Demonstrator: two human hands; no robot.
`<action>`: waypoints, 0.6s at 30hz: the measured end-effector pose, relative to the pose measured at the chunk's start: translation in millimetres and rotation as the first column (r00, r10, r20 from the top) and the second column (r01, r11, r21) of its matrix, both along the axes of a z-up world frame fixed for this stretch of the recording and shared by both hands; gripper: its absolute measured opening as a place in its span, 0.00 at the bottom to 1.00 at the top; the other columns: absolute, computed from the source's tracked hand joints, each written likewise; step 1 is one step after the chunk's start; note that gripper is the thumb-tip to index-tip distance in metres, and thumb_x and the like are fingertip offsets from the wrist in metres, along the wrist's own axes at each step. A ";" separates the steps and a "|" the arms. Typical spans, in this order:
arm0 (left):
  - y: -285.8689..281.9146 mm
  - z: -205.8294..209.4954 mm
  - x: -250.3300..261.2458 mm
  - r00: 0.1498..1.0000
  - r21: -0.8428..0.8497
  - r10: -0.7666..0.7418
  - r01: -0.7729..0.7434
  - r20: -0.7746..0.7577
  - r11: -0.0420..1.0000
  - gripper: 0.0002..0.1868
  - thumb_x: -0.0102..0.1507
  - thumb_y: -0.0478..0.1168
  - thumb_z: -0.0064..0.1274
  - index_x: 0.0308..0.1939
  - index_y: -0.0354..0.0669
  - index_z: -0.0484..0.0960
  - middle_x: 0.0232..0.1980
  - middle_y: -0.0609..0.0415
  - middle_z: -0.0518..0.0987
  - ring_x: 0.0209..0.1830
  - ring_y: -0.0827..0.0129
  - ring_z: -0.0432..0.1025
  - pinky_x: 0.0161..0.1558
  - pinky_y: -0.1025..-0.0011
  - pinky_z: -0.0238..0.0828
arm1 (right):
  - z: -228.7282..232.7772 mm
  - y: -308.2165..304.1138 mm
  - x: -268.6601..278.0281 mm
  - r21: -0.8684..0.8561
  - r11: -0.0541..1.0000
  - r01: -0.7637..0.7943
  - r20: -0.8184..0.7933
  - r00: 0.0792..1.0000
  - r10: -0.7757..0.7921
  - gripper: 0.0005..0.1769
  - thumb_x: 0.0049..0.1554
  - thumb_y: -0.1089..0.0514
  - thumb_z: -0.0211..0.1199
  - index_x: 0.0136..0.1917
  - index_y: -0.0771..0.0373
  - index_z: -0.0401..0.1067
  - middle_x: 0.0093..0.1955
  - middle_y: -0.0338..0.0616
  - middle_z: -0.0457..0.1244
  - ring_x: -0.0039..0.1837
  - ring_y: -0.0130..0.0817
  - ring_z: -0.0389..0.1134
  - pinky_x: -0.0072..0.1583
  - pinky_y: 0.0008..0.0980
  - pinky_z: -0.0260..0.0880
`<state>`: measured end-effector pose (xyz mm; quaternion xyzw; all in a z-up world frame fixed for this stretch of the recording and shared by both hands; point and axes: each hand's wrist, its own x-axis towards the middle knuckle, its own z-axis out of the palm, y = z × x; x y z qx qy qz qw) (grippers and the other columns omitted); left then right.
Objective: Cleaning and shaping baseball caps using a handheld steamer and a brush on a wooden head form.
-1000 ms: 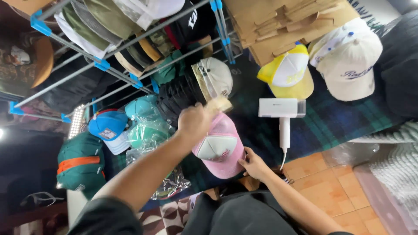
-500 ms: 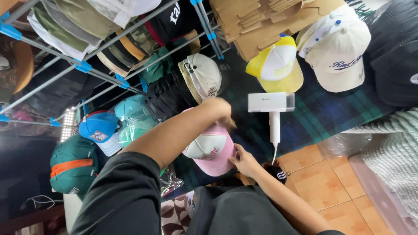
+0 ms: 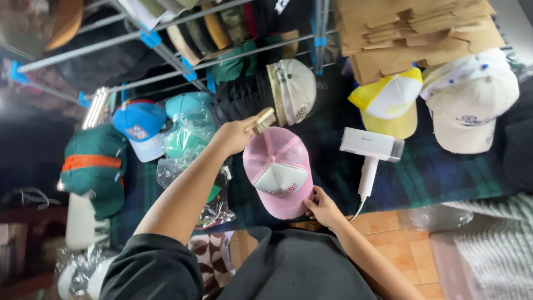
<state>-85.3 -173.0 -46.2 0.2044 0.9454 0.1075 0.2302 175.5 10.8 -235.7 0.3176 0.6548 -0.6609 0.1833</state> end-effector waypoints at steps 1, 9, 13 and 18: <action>-17.7 3.9 23.6 1.000 0.009 0.031 -0.031 0.004 0.999 0.28 0.66 0.49 0.42 0.68 0.91 0.67 0.54 0.56 0.84 0.55 0.54 0.78 0.57 0.56 0.76 | -3.5 1.5 3.7 0.009 0.999 -0.031 0.004 1.000 0.031 0.33 0.62 0.58 0.60 0.78 0.62 0.56 0.55 0.58 0.68 0.42 0.40 0.76 0.41 0.31 0.82; -122.4 -276.6 201.1 0.562 0.462 -0.264 -0.812 0.784 -0.356 0.36 0.68 0.35 0.48 0.76 0.74 0.58 0.36 0.51 0.78 0.28 0.51 0.81 0.26 0.48 0.84 | -29.7 23.5 -9.2 -0.076 0.979 -0.190 0.014 0.981 0.191 0.30 0.63 0.59 0.60 0.74 0.68 0.57 0.52 0.60 0.68 0.45 0.48 0.76 0.45 0.43 0.83; -11.0 -115.5 291.1 0.223 0.392 0.552 -0.896 0.804 -0.208 0.30 0.71 0.39 0.36 0.78 0.66 0.59 0.27 0.61 0.67 0.16 0.79 0.62 0.14 0.86 0.62 | -19.7 27.7 -12.4 -0.149 0.961 -0.233 -0.037 0.973 0.230 0.27 0.63 0.61 0.57 0.72 0.70 0.55 0.49 0.58 0.66 0.44 0.45 0.75 0.42 0.36 0.82; -0.5 -83.5 317.6 0.337 0.356 0.625 -0.929 0.704 0.101 0.32 0.68 0.45 0.42 0.79 0.64 0.61 0.53 0.69 0.80 0.33 0.81 0.64 0.41 0.81 0.66 | -4.4 27.1 -13.1 -0.155 0.966 -0.205 0.076 0.973 0.218 0.11 0.66 0.56 0.57 0.55 0.62 0.59 0.51 0.53 0.64 0.45 0.41 0.70 0.45 0.36 0.74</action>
